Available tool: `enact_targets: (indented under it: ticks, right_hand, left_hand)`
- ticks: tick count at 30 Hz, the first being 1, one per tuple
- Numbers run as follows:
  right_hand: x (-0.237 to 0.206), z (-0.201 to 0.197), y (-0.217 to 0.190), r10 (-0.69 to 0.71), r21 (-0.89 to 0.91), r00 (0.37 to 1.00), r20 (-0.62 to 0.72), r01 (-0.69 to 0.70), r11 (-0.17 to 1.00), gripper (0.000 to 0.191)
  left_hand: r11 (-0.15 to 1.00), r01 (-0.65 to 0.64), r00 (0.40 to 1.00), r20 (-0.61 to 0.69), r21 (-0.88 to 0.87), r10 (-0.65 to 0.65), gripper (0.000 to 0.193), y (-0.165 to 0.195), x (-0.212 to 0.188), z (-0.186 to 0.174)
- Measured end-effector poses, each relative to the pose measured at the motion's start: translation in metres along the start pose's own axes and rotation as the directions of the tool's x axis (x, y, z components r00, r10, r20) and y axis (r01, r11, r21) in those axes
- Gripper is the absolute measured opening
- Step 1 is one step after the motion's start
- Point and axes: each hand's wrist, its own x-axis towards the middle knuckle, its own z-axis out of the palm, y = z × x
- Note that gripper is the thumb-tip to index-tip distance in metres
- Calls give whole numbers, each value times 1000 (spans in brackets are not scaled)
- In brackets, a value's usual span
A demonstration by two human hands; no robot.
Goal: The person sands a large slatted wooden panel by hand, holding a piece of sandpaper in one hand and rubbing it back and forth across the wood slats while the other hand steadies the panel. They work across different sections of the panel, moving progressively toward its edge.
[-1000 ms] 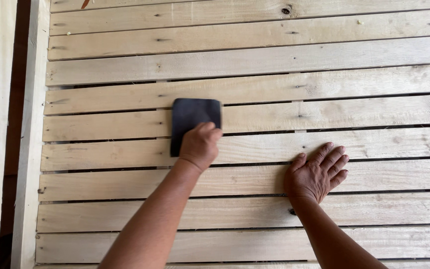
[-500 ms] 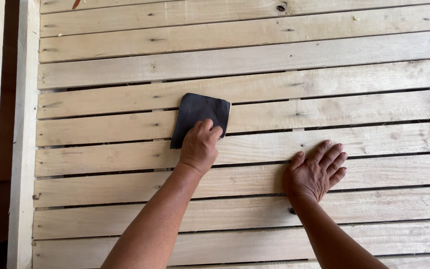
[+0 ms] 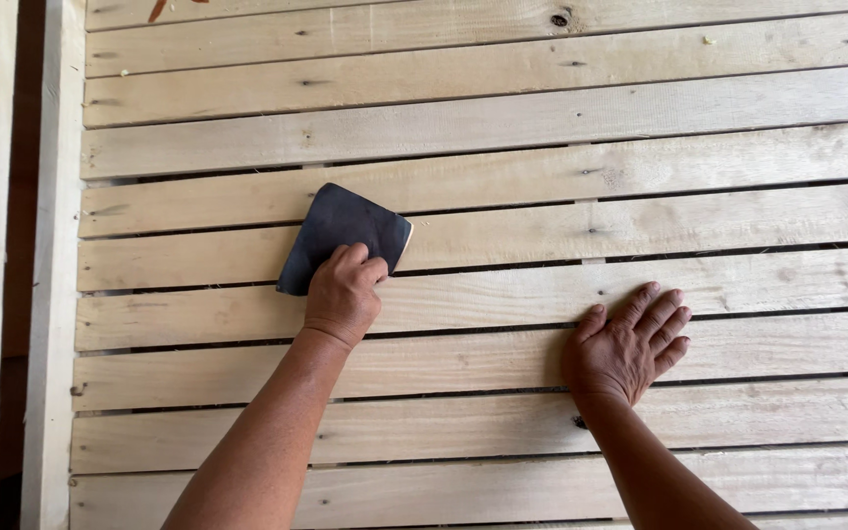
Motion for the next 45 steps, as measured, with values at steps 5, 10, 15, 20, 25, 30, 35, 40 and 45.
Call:
enact_targets:
  ticks: [5,10,15,20,25,30,35,40,45]
  right_hand:
    - [0,0,0,1,7,1000,2,-1,1000,81]
    - [1,1,1,-5,13,1000,-1,5,1000,81]
    - [3,1,1,-9,-6,1000,-13,9,1000,81]
    - [2,1,1,-11,4,1000,-12,11,1000,81]
    - [1,3,1,-12,17,1000,-18,12,1000,82]
    - [0,3,1,-20,1,1000,-21,20,1000,80]
    - [2,2,1,-18,0,1000,-20,18,1000,81]
    - [0,3,1,-18,-2,1000,-17,18,1000,80]
    - [-1,4,-1,-24,8,999,-26,25,1000,81]
  left_hand:
    - [995,-11,999,-33,-102,7,22,-42,-16,-18]
    - [994,-28,994,-104,-108,17,13,-32,-10,4]
    - [975,-114,991,-85,-190,100,18,63,26,78]
    - [962,-179,960,-250,-205,125,13,13,11,44]
    - [984,33,999,37,-178,-27,24,-50,-8,0]
    - [965,-92,991,-120,-244,65,12,61,23,67]
    - [962,-141,980,-169,-233,103,17,71,21,54]
    - [968,152,988,25,-198,-150,26,-32,-13,-19]
    - [970,-56,979,-203,-238,6,16,36,9,42]
